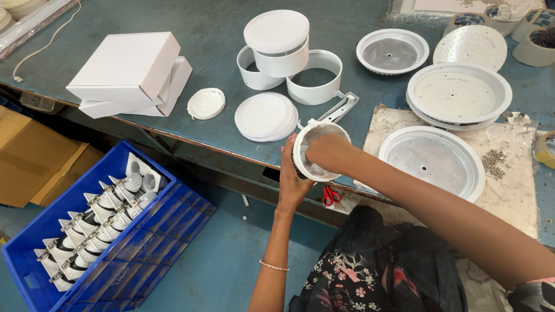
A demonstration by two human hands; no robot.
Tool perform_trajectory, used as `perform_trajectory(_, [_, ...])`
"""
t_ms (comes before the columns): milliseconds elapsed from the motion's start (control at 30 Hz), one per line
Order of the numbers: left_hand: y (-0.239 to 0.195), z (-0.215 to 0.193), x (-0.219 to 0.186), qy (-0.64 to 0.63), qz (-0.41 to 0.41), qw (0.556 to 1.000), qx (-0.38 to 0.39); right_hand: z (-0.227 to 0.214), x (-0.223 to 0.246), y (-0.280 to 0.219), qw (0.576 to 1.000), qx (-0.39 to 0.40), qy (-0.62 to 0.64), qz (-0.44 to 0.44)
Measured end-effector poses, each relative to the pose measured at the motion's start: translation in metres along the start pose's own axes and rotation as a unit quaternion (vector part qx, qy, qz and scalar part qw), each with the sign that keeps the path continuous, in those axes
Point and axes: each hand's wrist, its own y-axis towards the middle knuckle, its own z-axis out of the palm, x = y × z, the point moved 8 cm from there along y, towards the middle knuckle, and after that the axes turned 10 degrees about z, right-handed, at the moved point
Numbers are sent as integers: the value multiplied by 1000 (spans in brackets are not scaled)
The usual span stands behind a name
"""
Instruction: The person applies adhesive from a container to the inner edges of circular light fixture components and flat circular plates using a small applicator tool.
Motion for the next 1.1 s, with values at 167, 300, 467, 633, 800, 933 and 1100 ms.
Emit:
perform_trajectory(167, [-2,3,0,-6,-21,1000,10,4,0,-3,1000,17,-5,-7])
perform_trajectory(300, [0,10,-9,8,0,1000,2,-10,-5,-7,999,44,-16,-7])
perform_trajectory(467, [1,11,-6,-38,-42,998,-14,-56,-22,-26,994,61,84,19])
perform_trajectory(633, [3,9,1,-62,-104,992,-26,-91,-51,-36,953,51,270,129])
perform_trajectory(800, [9,9,5,-122,-150,981,-30,-105,-81,-40,888,-4,426,173])
perform_trajectory(933, [10,8,10,-117,-164,979,-31,-107,-98,-54,823,-46,539,172])
perform_trajectory(1100, [-38,3,-30,14,-130,979,-159,-111,-131,-99,783,-80,574,224])
